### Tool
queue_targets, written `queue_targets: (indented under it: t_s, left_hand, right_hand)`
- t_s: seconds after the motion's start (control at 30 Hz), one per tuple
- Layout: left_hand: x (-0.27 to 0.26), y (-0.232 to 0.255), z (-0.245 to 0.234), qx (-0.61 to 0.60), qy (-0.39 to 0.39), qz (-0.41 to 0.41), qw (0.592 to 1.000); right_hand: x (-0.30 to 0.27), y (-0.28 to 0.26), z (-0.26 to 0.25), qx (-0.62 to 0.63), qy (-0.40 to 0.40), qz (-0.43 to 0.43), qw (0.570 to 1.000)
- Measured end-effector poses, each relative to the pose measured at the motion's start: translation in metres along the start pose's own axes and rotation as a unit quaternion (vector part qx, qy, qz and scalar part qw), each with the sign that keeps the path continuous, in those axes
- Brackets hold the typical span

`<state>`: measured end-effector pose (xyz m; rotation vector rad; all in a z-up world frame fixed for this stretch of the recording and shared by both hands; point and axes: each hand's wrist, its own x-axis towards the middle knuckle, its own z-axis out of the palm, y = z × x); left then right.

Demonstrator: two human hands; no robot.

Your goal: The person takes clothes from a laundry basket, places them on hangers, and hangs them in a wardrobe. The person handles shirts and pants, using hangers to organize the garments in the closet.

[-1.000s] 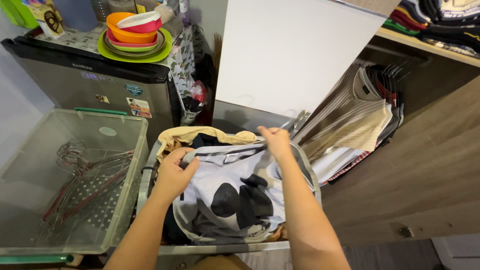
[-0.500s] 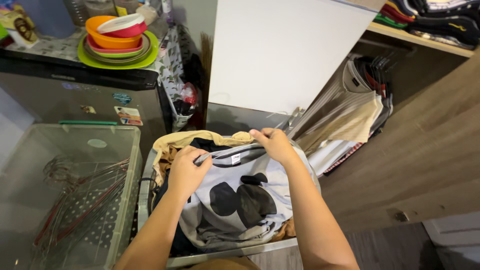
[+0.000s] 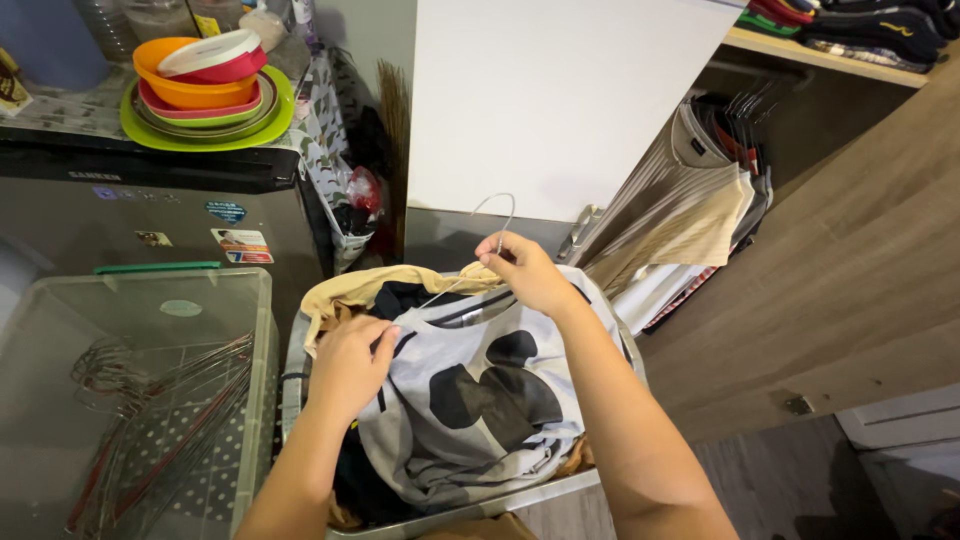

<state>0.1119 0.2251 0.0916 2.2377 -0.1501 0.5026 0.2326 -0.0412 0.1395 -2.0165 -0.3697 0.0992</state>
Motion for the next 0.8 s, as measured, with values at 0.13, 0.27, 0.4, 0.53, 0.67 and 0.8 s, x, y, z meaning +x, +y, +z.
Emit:
queue_targets:
  t_s: [0.13, 0.27, 0.4, 0.53, 0.67, 0.8]
  left_hand:
    - [-0.011, -0.023, 0.016, -0.054, 0.013, -0.045, 0.997]
    - [-0.01, -0.039, 0.027, -0.055, 0.075, 0.0, 0.996]
    - [0.0, -0.049, 0.026, -0.1, 0.091, -0.01, 0.991]
    - [0.02, -0.049, 0.027, -0.09, 0.142, 0.012, 0.986]
    - [0.04, -0.031, 0.036, -0.092, 0.131, 0.052, 0.986]
    - [0.048, 0.009, 0.062, -0.251, 0.09, 0.018, 0.964]
  right_hand:
    - [0.001, 0.001, 0.013, -0.009, -0.015, -0.015, 1.0]
    - [-0.005, 0.01, 0.0, -0.14, 0.013, -0.107, 0.984]
    - [-0.017, 0.022, -0.02, -0.229, 0.074, -0.073, 0.968]
    - [-0.026, 0.033, -0.048, -0.266, 0.153, -0.088, 0.948]
    - [-0.055, 0.055, -0.079, -0.342, 0.214, -0.097, 0.91]
    - [-0.097, 0.077, -0.116, -0.281, 0.283, -0.007, 0.917]
